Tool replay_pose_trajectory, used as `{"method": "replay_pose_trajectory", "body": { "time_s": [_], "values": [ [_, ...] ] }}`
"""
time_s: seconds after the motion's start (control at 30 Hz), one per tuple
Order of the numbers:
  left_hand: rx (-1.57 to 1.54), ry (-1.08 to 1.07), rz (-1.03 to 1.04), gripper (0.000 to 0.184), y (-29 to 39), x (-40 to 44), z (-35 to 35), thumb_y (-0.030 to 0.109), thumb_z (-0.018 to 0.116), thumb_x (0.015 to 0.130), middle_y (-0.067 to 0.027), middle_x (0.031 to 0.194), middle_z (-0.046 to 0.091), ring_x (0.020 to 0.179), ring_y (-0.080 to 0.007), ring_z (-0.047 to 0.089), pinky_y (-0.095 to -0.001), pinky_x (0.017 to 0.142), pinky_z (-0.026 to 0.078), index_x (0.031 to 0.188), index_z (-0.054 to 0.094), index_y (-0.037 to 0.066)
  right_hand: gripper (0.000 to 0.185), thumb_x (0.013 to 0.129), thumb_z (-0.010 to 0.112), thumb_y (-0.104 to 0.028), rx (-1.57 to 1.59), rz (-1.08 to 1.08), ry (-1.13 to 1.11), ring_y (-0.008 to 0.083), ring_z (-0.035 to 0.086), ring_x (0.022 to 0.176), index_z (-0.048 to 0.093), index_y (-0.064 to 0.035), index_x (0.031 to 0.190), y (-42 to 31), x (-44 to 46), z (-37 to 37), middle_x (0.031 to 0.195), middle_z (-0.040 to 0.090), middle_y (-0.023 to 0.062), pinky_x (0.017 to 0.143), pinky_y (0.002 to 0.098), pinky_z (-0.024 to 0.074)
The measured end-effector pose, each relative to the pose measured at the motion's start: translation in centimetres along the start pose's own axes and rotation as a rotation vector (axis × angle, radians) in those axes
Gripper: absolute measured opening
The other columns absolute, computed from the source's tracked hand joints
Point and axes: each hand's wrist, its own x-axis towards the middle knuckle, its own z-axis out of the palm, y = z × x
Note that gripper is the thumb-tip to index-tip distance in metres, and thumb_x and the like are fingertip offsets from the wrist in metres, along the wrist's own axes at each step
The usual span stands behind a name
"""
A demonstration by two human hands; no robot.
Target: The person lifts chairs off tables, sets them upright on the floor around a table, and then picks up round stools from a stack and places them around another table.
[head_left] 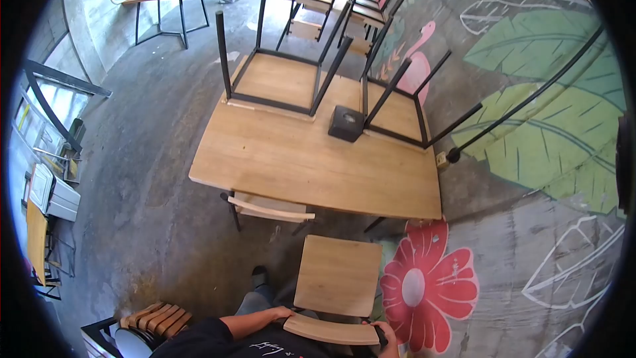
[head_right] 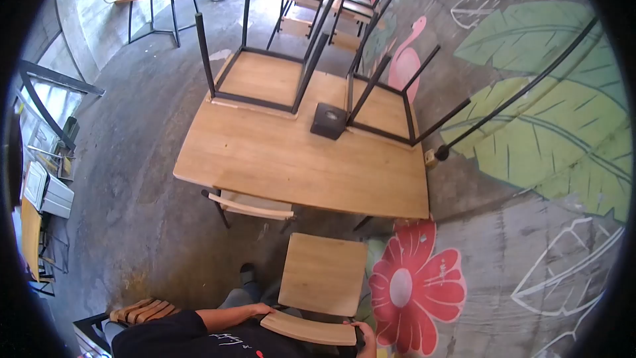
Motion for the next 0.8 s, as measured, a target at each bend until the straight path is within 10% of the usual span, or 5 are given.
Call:
{"method": "replay_pose_trajectory", "body": {
  "time_s": [0.33,0.4,0.5,0.8],
  "values": [
    [-0.006,-0.017,0.205,0.052,1.9,10.3,-0.4,0.041,0.058,0.086,-0.018,0.116,0.063,0.104,-0.0259,0.059,-0.0378,0.09,0.045,0.112,0.065,-0.004,0.031,0.078,0.061,-0.032,-0.01,0.061,0.299,0.0246,0.066,0.074,0.068,-0.0094,0.098,-15.7,-8.4,13.8,0.083,0.069,0.0075,0.068,0.0334,0.0532],
    [-0.071,0.044,0.083,0.052,8.8,2.2,-1.4,0.04,0.058,0.087,-0.0179,0.114,0.064,0.102,-0.0255,0.06,-0.037,0.088,0.046,0.11,0.065,-0.006,0.036,0.08,0.051,-0.02,-0.276,0.362,0.295,0.0253,0.065,0.092,0.067,-0.0025,0.106,-18.0,-2.6,9.3,0.102,0.069,0.0096,0.087,0.0361,0.0495],
    [-0.098,0.071,0.096,0.053,11.6,2.6,-1.7,0.042,0.06,0.085,-0.0172,0.11,0.066,0.099,-0.0242,0.061,-0.0361,0.086,0.047,0.107,0.066,-0.006,0.031,0.083,0.052,-0.023,-0.154,0.329,0.073,0.0264,0.067,0.076,0.067,-0.0057,0.105,-18.5,4.2,2.7,0.092,0.069,0.0113,0.073,0.0385,0.0527],
    [-0.116,0.099,0.166,0.044,13.1,14.6,-2.2,0.039,0.06,0.086,-0.0099,0.105,0.068,0.096,-0.02,0.061,-0.0337,0.085,0.047,0.11,0.068,0.003,0.041,0.078,0.046,-0.015,-0.121,0.353,-0.028,0.0283,0.065,0.096,0.061,0.0064,0.11,-23.8,8.3,-2.1,0.105,0.067,0.0163,0.087,0.0384,0.0502]
  ]
}}
